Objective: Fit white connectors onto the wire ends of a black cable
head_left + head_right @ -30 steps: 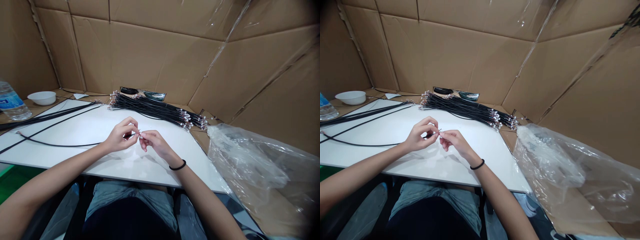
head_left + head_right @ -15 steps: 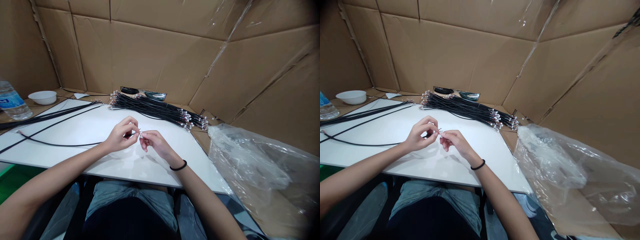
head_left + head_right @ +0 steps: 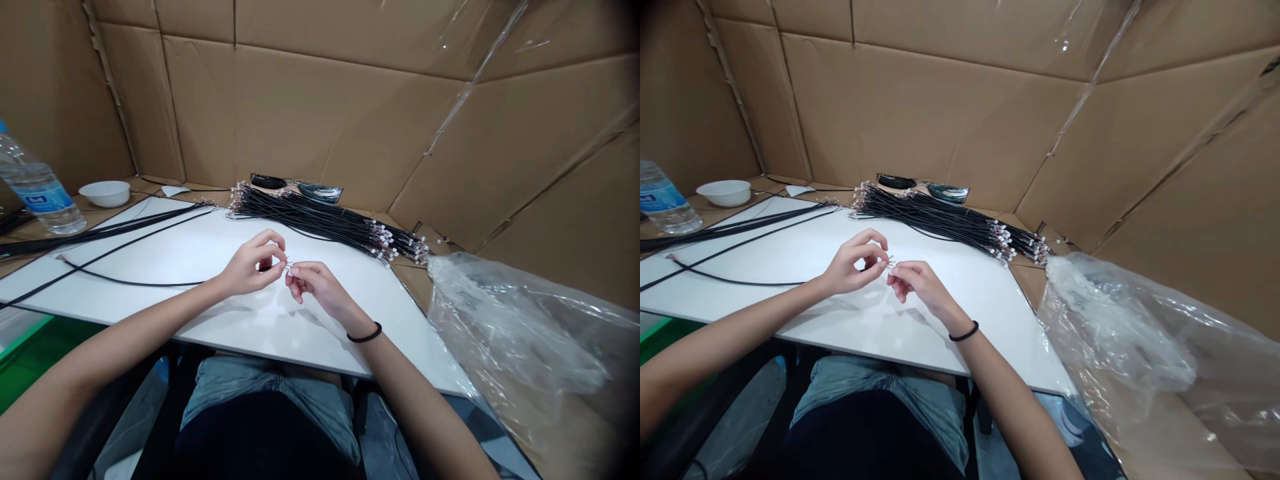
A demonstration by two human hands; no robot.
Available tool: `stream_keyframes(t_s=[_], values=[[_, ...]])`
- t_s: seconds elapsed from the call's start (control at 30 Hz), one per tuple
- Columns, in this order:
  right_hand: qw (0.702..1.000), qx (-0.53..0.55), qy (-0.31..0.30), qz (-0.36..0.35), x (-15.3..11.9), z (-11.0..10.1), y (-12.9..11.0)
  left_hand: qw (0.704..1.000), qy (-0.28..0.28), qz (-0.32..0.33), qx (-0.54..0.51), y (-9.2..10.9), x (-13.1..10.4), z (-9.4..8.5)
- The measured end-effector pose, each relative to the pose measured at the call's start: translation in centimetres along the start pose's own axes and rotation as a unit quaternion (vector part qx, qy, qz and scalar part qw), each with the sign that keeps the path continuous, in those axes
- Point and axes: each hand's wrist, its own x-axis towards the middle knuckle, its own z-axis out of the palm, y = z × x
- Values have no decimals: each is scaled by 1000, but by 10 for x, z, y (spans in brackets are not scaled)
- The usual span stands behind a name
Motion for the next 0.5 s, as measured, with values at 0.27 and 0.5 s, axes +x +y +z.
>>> stream_keyframes(t_s=[0.27, 0.5], values=[[999, -13, 27, 13, 2, -2, 4, 999, 17, -37, 14, 20, -2, -62], [999, -14, 30, 18, 4, -6, 7, 923, -322, -193, -82, 85, -62, -165]])
